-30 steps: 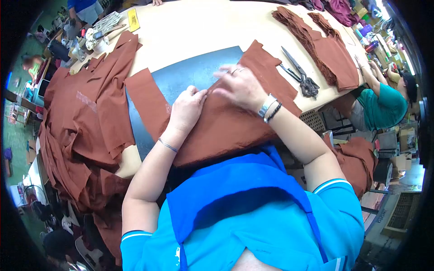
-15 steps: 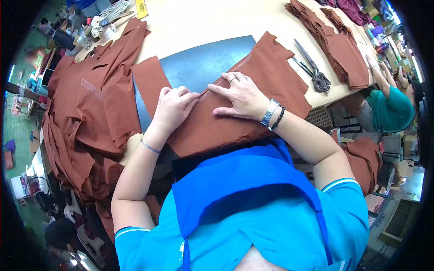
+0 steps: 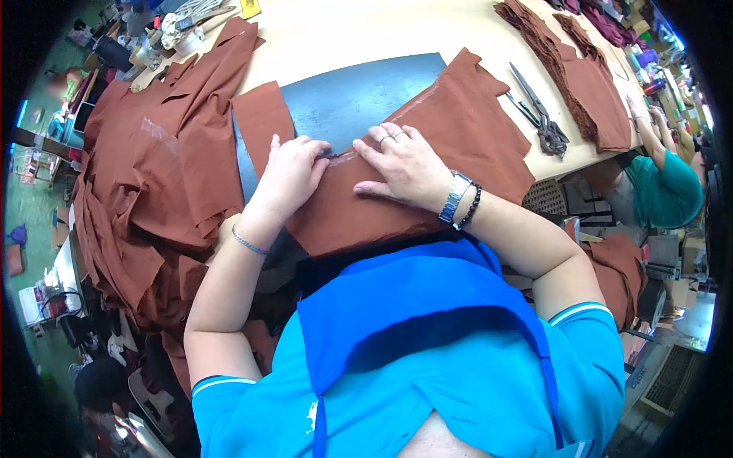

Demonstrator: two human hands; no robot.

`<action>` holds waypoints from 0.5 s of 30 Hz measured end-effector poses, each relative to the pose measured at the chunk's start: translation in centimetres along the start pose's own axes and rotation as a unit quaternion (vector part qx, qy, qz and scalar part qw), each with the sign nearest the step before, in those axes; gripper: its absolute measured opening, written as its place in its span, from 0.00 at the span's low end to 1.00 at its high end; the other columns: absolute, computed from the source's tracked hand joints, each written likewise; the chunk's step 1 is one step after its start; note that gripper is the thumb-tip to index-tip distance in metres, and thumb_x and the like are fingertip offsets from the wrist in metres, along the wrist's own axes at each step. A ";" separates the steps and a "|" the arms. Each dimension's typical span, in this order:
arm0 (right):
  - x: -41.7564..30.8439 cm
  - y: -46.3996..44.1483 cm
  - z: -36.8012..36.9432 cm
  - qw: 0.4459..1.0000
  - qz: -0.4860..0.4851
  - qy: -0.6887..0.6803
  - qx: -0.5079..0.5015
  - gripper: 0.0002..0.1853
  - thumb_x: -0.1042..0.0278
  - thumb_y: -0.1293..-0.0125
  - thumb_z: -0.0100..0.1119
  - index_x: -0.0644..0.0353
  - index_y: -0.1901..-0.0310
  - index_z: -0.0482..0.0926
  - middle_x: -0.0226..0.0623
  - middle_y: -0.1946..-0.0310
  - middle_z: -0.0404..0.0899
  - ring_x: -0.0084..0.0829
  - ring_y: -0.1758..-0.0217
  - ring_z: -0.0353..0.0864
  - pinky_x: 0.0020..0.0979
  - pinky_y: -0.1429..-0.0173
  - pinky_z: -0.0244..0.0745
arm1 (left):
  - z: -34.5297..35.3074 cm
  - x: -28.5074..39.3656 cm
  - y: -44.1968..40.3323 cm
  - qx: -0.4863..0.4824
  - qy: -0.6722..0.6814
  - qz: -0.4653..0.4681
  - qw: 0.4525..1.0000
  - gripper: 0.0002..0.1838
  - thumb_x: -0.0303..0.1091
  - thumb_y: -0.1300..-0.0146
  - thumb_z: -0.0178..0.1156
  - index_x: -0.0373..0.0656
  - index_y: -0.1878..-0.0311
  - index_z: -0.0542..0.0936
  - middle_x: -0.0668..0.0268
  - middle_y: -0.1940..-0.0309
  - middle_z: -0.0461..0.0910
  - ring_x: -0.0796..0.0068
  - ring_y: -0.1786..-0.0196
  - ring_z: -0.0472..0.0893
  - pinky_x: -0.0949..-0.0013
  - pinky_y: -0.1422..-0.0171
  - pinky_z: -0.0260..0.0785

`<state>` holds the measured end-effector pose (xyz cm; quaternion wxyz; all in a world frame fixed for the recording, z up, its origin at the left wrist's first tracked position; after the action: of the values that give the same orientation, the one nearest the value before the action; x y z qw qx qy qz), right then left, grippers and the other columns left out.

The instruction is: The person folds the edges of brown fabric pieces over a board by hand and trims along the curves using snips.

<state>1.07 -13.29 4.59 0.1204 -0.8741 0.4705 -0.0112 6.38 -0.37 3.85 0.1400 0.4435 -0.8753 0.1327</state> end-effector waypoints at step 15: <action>-2.0 -1.1 0.0 0.999 0.001 -0.040 -0.025 0.36 0.34 0.36 0.57 0.53 0.35 0.73 0.47 0.46 0.73 0.46 0.41 0.73 0.43 0.42 0.74 | -1.8 0.2 1.0 0.010 -0.106 0.104 0.989 0.06 0.33 0.39 0.65 0.55 0.60 0.88 0.73 0.58 0.81 0.70 0.48 0.80 0.31 0.24 0.49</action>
<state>0.82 -11.08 5.00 0.1175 -0.8763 0.4659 0.0357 5.66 0.67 5.52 0.0277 0.3632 -0.9250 0.1079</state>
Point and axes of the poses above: each hand's wrist, its own y-axis away from the middle knuckle, its own z-axis out of the palm, x = y × z, the point moved 9 cm from there along -y, towards the middle knuckle
